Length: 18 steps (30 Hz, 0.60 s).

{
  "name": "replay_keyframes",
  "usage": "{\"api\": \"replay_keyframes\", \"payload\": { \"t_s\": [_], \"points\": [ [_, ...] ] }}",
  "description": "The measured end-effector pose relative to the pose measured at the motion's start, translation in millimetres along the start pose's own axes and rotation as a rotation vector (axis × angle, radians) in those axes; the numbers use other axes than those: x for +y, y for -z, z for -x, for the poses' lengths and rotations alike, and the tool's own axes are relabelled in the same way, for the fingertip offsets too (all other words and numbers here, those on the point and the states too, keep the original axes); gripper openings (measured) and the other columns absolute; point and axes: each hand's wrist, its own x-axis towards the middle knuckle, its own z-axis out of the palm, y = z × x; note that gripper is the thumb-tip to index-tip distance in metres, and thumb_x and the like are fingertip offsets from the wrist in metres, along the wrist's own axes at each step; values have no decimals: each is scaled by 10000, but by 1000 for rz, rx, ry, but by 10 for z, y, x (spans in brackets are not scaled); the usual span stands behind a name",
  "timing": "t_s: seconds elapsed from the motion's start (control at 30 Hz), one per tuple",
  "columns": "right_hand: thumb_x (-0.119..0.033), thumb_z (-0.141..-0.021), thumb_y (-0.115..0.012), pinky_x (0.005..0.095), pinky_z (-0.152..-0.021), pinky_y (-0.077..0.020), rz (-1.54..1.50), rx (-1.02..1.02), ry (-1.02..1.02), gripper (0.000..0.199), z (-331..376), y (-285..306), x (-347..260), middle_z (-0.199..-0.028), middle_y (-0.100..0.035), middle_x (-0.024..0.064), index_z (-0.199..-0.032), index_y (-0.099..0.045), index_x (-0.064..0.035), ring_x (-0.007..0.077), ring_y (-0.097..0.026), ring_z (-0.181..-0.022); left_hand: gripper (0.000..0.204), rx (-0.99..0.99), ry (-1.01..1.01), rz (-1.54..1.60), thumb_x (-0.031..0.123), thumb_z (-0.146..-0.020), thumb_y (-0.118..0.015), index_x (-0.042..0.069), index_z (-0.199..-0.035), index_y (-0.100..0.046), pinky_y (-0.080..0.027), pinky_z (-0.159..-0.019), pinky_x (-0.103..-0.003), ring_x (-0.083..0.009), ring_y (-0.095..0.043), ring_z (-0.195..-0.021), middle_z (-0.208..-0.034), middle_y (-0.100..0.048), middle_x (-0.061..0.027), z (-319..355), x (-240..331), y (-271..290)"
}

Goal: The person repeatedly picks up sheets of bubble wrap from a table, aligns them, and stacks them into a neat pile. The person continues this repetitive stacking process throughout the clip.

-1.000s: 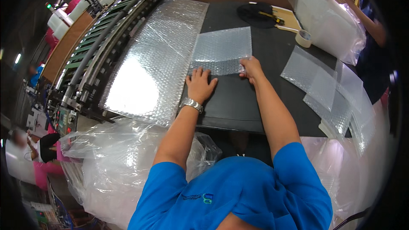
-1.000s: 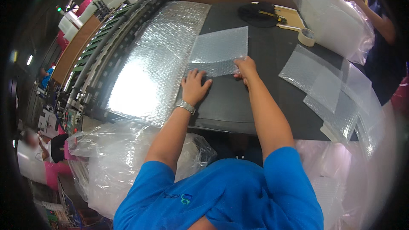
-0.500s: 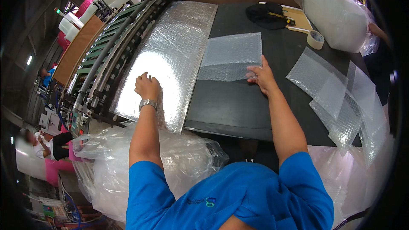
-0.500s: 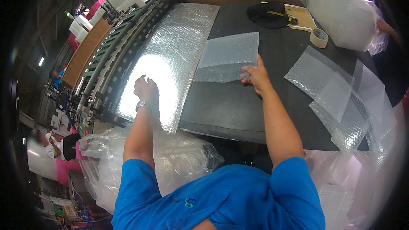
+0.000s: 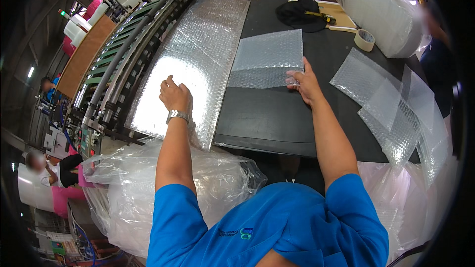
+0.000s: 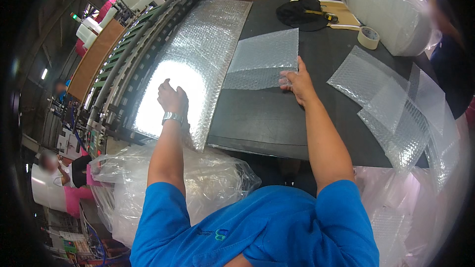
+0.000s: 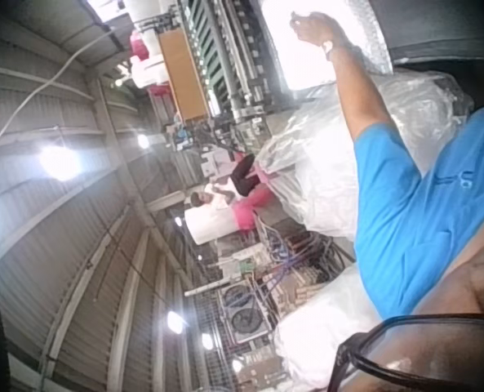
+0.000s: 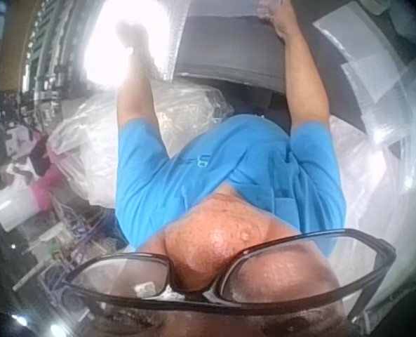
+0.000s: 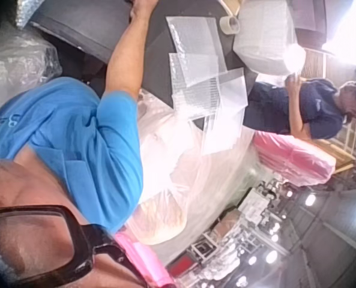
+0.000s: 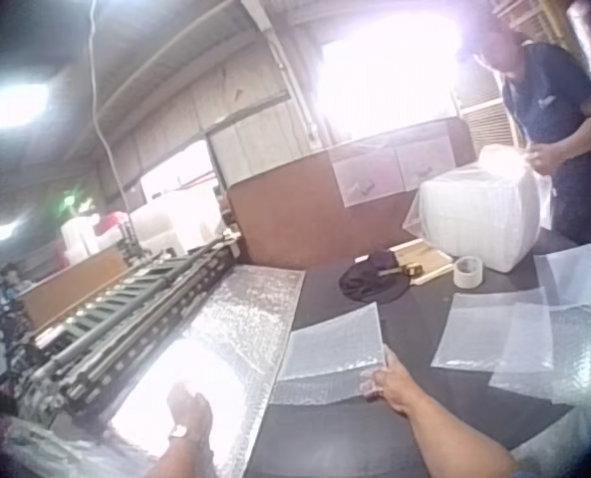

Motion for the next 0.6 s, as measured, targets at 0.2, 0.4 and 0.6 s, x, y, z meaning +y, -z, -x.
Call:
{"api": "replay_keyframes", "payload": {
  "t_s": [0.2,0.4,0.6],
  "points": [
    [-32,-799,-452,305,-602,-490,17,5,-11,727,17,-19,-24,-1038,-533,183,-1384,-33,-139,215,-564,-773,509,75,79,142,218,-730,-574,87,-1178,-371,-350,-865,-434,-297,-408,-1059,-1123,-377,-148,3,-93,-77],
    [-38,-801,-462,314,-603,-488,16,13,-25,733,33,-26,-37,-1030,-542,169,-1384,-29,-138,215,-565,-775,672,234,139,238,296,-712,-613,102,-1271,-293,-318,-911,-467,-300,-286,-1183,-1243,-249,-187,0,-178,-153],
    [-48,-803,-481,320,-604,-488,14,9,-16,742,-16,3,20,-1025,-549,149,-1385,-31,-139,208,-562,-769,708,-188,-220,-117,435,-751,-540,229,-1357,-236,-184,-994,-553,-282,-156,-1303,-1412,-127,-165,6,124,141]
  ]
}}
